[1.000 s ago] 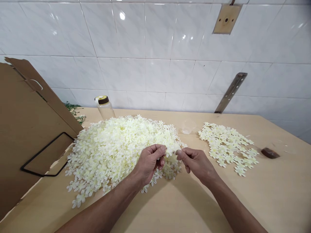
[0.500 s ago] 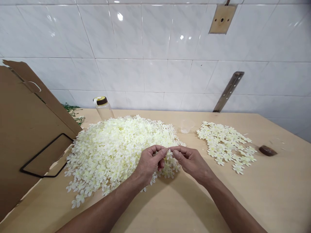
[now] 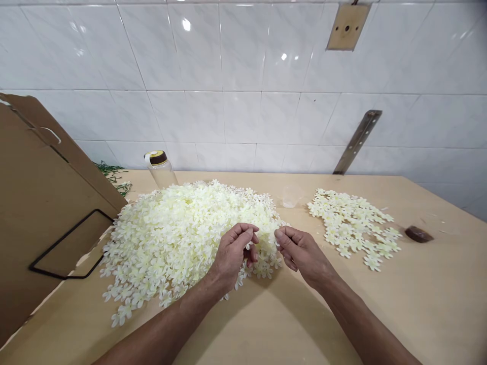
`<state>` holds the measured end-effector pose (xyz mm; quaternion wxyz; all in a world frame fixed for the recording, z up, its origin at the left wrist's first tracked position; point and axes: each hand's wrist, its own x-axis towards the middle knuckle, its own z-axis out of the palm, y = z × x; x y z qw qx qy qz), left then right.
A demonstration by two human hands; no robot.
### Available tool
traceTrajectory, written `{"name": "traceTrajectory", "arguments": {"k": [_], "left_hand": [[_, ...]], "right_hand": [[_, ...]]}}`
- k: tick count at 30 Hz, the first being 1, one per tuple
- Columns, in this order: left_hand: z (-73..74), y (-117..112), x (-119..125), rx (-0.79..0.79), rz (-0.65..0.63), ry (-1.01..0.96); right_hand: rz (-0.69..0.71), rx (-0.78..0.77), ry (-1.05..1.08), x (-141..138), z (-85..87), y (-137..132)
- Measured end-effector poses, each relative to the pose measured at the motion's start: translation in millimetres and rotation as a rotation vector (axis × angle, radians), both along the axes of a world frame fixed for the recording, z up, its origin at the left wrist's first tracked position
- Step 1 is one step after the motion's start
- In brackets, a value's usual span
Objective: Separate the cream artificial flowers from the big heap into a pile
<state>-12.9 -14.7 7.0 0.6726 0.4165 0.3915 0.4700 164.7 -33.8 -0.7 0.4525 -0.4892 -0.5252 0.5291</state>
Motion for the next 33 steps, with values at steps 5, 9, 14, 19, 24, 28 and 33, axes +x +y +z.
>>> {"name": "traceTrajectory", "arguments": {"k": [5,9,14,19,24,28,33], "left_hand": [[-1.6,-0.7,1.3,0.024,0.021,-0.026],[-7.0,-2.3,5.0,0.147,-0.023,0.011],[-11.1,-7.2,8.3,0.241,-0.048,0.075],[-13.9,-13.7,7.2,0.297,-0.089,0.196],[-16.1,-17.5,5.0,0.440,-0.093,0.289],[-15.8,-18.9,4.2,0.507,-0.131,0.292],[-14.1,-19.9,3.8,0.474,-0.138,0.338]], "right_hand": [[-0.064,0.017,-0.019,1.6,-2.1,2.1],[-0.167,0.121,-0.243,8.8,-1.3,11.2],[-0.221,0.115,-0.360,17.8,-2.2,20.1],[-0.322,0.116,-0.344,19.4,-4.3,14.5],[0.017,-0.034,-0.060,7.7,1.3,2.7],[0.322,-0.094,0.067,-2.3,2.4,-2.2],[0.248,-0.110,0.049,-3.4,-5.3,-1.1]]}}
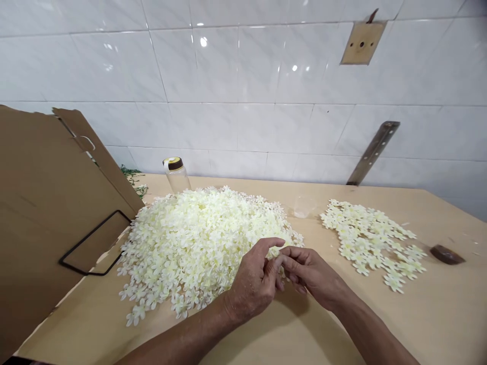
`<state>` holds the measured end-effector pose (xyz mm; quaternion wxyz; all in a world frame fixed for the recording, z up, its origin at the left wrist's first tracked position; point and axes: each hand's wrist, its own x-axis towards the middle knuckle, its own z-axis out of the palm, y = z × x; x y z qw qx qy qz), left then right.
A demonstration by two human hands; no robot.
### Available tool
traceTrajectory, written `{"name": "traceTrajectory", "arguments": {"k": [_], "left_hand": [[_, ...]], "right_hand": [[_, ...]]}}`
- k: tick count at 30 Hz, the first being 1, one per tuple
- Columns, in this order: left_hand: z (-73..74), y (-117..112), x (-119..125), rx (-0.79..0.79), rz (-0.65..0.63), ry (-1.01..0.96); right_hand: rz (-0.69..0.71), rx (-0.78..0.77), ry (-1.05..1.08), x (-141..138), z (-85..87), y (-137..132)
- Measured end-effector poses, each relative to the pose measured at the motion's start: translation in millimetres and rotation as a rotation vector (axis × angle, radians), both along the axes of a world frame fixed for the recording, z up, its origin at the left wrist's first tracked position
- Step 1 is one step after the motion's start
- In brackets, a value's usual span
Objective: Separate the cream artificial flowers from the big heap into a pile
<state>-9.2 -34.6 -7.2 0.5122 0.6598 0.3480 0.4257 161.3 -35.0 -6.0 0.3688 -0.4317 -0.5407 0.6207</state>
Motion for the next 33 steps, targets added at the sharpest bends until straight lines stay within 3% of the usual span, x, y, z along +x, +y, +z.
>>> {"name": "traceTrajectory", "arguments": {"k": [7,16,28,33], "left_hand": [[-0.9,5.7,-0.5,-0.134,0.146,-0.050],[-13.9,14.4,4.0,-0.240,0.126,-0.191],[-6.5,6.1,7.6,-0.270,0.127,-0.232],[-10.0,8.1,7.8,-0.324,0.056,-0.260]], "right_hand": [[-0.118,0.029,0.042,0.8,-1.9,0.7],[-0.156,0.026,0.031,-0.7,0.6,0.0],[-0.195,0.033,-0.141,6.6,-8.1,1.8],[-0.192,0.055,-0.205,3.7,-11.0,1.8]]}}
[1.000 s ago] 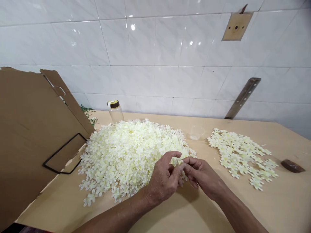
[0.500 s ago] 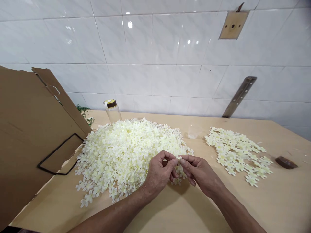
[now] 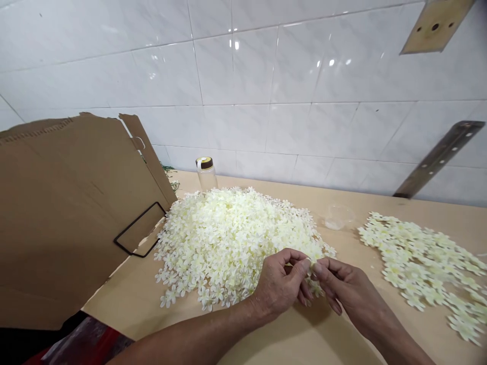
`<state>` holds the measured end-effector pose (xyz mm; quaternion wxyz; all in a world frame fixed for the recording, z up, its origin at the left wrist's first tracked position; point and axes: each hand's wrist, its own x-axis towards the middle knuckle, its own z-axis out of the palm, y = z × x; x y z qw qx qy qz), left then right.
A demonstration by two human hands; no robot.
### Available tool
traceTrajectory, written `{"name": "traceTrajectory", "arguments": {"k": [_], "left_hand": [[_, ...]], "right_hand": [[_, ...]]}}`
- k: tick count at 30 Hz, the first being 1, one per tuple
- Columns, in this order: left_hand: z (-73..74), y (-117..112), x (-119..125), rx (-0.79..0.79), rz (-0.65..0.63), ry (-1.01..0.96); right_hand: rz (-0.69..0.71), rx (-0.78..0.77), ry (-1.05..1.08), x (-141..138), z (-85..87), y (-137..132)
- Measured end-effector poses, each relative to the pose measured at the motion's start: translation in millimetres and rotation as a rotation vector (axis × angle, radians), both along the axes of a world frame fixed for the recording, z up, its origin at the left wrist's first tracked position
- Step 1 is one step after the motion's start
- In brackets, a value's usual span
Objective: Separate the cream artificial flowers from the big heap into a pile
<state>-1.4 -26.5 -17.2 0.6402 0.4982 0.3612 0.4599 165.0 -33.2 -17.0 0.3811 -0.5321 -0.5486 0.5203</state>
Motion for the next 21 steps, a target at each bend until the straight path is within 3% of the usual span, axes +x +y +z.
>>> {"name": "traceTrajectory", "arguments": {"k": [12,21], "left_hand": [[5.9,8.4,-3.5,-0.231,-0.110,-0.161],[7.5,11.7,-6.0,-0.137,-0.009,-0.096]], "right_hand": [[0.013,-0.035,0.050,-3.4,0.9,-2.2],[0.033,-0.012,0.080,-6.1,5.2,-3.5]]}}
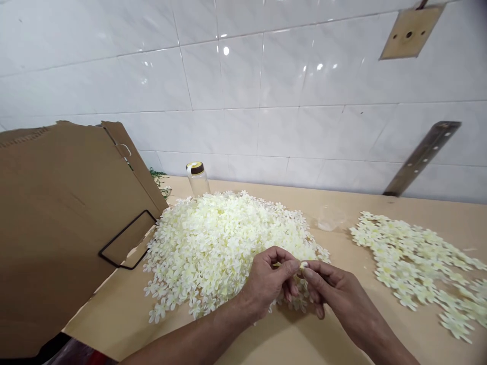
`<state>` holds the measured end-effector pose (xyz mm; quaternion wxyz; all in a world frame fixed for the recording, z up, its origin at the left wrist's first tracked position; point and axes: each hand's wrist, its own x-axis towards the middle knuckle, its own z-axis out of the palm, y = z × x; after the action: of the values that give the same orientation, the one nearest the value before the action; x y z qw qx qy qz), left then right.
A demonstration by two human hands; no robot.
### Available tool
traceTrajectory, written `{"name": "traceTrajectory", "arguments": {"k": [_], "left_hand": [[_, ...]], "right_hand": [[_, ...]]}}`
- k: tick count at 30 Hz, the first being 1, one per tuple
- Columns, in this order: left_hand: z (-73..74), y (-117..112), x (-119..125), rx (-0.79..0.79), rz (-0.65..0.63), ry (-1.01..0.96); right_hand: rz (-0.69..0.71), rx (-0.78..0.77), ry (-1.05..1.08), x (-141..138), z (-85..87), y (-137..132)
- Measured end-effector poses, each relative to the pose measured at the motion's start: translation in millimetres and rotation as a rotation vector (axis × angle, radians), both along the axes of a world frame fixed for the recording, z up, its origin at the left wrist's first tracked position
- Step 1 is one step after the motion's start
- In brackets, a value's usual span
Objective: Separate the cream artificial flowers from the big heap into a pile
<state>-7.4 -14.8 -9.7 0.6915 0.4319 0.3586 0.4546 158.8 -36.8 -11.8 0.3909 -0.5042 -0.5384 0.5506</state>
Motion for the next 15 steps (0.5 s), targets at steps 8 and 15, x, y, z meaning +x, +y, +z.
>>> {"name": "traceTrajectory", "arguments": {"k": [8,15], "left_hand": [[-0.5,-1.9,2.5,-0.011,-0.023,-0.003],[0.3,-3.5,3.0,-0.081,-0.064,-0.010]], "right_hand": [[-0.115,0.004,-0.021,-1.1,2.2,-0.4],[-0.082,0.035,-0.018,-3.2,2.3,-1.7]]}}
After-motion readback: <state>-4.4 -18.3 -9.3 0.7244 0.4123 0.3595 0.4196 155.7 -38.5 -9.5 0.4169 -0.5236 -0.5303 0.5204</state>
